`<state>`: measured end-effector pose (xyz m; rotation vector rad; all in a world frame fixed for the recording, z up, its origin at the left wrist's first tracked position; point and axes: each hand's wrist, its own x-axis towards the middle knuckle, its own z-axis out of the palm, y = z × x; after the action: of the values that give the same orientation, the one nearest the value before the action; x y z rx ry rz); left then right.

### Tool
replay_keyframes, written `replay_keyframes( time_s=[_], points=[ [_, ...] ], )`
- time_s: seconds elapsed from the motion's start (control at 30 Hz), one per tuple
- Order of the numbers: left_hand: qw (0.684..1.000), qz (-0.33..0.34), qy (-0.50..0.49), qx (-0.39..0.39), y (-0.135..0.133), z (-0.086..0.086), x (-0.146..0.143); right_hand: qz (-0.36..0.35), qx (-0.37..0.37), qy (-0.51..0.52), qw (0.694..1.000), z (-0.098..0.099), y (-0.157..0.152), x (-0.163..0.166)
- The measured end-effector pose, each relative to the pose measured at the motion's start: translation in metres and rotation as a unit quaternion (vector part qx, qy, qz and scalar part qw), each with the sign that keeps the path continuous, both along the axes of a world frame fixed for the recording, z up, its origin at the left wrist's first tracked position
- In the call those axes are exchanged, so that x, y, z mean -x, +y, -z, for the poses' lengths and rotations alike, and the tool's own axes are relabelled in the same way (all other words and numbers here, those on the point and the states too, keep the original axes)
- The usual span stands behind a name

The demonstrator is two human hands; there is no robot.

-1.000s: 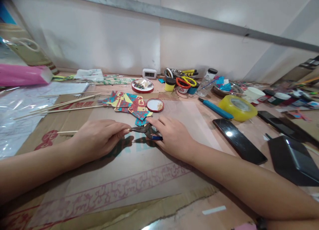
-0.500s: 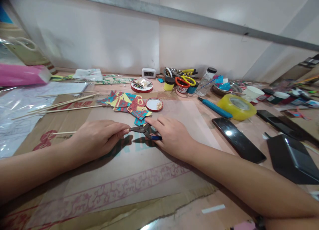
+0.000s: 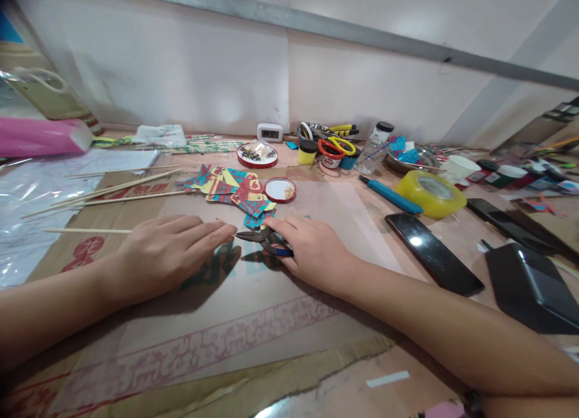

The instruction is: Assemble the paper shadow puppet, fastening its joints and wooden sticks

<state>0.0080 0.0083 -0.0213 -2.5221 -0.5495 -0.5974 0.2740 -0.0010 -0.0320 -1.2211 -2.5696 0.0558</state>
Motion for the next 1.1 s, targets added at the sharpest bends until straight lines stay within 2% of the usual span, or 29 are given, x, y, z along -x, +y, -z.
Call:
replay_keyframes(
  time_s=[0.1, 0.3, 0.87, 1.1],
  points=[
    [1.0, -0.01, 0.015, -0.012, -0.001, -0.004, 0.001, 0.006, 0.025, 0.003, 1.0, -0.002, 0.0, 0.0],
    [0.995, -0.029, -0.055, 0.078, 0.006, 0.009, -0.001, 0.021, 0.02, 0.022, 0.999, 0.001, 0.004, 0.0],
    [0.99, -0.06, -0.054, 0.116, 0.007, 0.012, -0.005, 0.019, -0.02, 0.002, 1.0, 0.001, 0.003, 0.0],
    [0.988, -0.063, -0.045, 0.132, 0.006, 0.012, -0.004, 0.02, -0.013, -0.006, 1.0, 0.001, 0.003, 0.0]
  ],
)
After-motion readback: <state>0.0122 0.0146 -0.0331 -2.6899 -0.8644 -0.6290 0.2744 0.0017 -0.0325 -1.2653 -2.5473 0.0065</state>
